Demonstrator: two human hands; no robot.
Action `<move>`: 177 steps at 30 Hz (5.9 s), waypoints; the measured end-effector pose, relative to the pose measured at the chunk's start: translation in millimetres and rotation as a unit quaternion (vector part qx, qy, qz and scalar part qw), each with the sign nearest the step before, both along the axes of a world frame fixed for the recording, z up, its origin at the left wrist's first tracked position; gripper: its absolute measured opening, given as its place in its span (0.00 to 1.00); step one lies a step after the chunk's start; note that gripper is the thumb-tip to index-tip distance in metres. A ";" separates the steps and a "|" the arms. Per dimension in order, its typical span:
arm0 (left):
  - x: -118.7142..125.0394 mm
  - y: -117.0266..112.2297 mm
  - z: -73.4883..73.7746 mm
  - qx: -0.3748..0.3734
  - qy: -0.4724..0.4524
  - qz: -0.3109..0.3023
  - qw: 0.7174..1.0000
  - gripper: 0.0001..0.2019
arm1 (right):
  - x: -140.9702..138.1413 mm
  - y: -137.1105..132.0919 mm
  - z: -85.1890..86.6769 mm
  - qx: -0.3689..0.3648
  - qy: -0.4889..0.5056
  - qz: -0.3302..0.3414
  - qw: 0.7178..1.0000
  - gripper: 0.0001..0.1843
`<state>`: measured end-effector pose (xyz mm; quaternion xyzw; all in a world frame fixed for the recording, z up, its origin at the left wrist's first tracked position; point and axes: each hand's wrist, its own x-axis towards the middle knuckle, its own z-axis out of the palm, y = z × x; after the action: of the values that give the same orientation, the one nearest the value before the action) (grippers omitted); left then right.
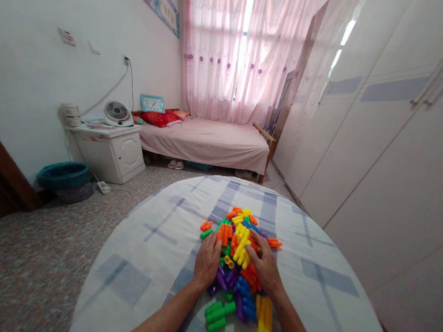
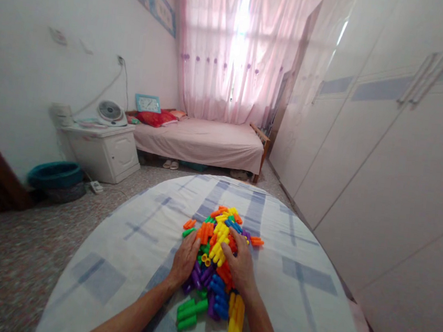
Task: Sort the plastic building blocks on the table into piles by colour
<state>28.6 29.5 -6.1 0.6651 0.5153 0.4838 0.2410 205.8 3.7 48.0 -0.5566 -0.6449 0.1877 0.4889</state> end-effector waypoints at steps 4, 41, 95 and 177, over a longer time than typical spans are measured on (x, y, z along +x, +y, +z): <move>-8.8 5.5 9.6 -0.063 -0.107 -0.032 0.992 0.22 | -32.0 -5.9 23.1 0.046 -0.084 0.056 0.994 0.19; -7.5 11.6 70.3 0.092 0.200 -0.074 0.973 0.31 | -19.9 22.5 10.1 0.074 -0.107 -0.023 0.991 0.27; -39.8 2.5 80.2 0.090 0.107 -0.240 0.961 0.16 | 4.1 11.4 61.5 -0.027 -0.067 0.196 0.978 0.14; -56.9 -8.8 3.4 -0.013 -0.093 0.067 0.993 0.20 | 38.6 -23.7 -47.7 -0.072 0.034 -0.177 0.981 0.27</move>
<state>-28.3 20.8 -2.7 0.5784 0.5403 0.5515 0.2634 244.5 -20.1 0.3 -0.6890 -0.5044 0.1630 0.4943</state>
